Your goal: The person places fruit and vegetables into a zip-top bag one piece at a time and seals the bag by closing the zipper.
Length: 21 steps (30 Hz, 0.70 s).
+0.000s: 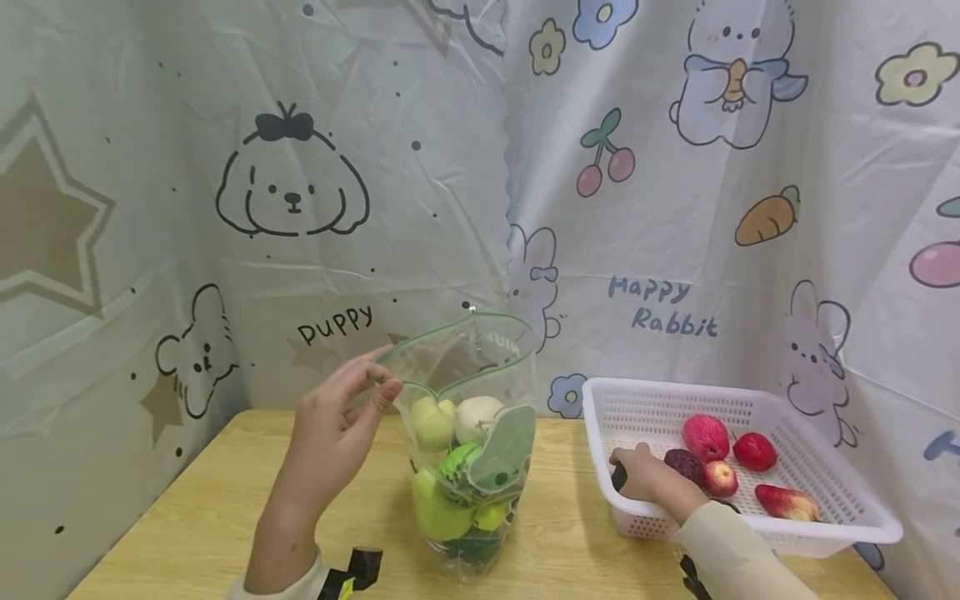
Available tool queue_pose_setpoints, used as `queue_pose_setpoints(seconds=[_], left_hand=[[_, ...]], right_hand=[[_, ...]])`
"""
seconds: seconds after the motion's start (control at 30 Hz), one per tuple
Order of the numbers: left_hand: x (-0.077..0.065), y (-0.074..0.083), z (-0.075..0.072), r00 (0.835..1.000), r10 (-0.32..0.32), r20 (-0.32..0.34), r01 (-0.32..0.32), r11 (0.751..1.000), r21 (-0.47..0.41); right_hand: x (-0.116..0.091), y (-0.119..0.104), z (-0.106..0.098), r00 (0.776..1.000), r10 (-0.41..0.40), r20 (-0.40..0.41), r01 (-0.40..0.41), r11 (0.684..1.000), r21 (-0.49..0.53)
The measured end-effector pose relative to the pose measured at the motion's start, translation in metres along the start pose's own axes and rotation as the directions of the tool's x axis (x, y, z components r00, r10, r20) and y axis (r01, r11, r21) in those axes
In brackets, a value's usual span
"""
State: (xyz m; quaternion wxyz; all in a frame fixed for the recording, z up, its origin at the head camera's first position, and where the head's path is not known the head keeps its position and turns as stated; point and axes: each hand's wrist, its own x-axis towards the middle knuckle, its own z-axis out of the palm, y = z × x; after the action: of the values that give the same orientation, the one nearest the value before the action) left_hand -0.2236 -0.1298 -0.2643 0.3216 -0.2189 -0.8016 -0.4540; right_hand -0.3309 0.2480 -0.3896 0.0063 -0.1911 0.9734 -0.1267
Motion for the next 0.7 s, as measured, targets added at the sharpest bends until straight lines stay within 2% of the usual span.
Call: queue_pose_setpoints(seconds=[0.1, 0.2, 0.3, 0.4, 0.43, 0.5, 0.57, 0.63, 0.67, 0.7], left_hand=[[-0.001, 0.0, 0.002, 1.0, 0.007, -0.004, -0.007, 1.0, -0.006], [-0.001, 0.002, 0.004, 1.0, 0.021, -0.004, -0.021, 1.0, -0.008], [-0.001, 0.003, 0.006, 1.0, 0.028, 0.006, -0.028, 1.0, -0.006], [0.0, 0.004, 0.008, 0.999, 0.038, 0.015, -0.037, 0.999, -0.013], [0.0, 0.005, 0.008, 0.999, 0.04, 0.015, -0.04, 0.999, -0.012], [0.0, 0.005, 0.009, 0.999, 0.05, 0.013, -0.05, 0.999, -0.012], [0.0, 0.006, 0.009, 0.998, 0.056, 0.012, -0.056, 0.998, -0.002], [0.0, 0.006, 0.008, 0.998, 0.055, 0.01, -0.056, 0.998, 0.006], [0.0, 0.007, 0.008, 0.998, 0.056, 0.012, -0.056, 0.998, 0.011], [0.0, 0.007, 0.008, 0.998, 0.055, 0.012, -0.056, 0.998, 0.015]], right_hand=[[-0.002, 0.002, -0.003, 0.998, -0.03, -0.053, 0.029, 0.999, -0.02], [-0.002, -0.003, -0.014, 0.994, -0.005, -0.105, 0.002, 0.999, -0.034], [-0.003, -0.016, -0.036, 0.983, 0.031, -0.183, -0.036, 0.999, -0.026], [-0.005, -0.036, -0.067, 0.955, 0.013, -0.297, -0.011, 1.0, 0.008], [-0.005, -0.044, -0.078, 0.941, -0.004, -0.339, 0.012, 1.0, 0.022], [-0.005, -0.062, -0.102, 0.898, -0.071, -0.434, 0.101, 0.994, 0.048], [-0.005, -0.082, -0.125, 0.839, -0.14, -0.526, 0.199, 0.978, 0.058], [-0.005, -0.103, -0.144, 0.767, -0.217, -0.604, 0.303, 0.952, 0.042], [-0.006, -0.114, -0.152, 0.739, -0.248, -0.626, 0.346, 0.937, 0.038], [-0.008, -0.126, -0.159, 0.721, -0.27, -0.639, 0.38, 0.924, 0.038]])
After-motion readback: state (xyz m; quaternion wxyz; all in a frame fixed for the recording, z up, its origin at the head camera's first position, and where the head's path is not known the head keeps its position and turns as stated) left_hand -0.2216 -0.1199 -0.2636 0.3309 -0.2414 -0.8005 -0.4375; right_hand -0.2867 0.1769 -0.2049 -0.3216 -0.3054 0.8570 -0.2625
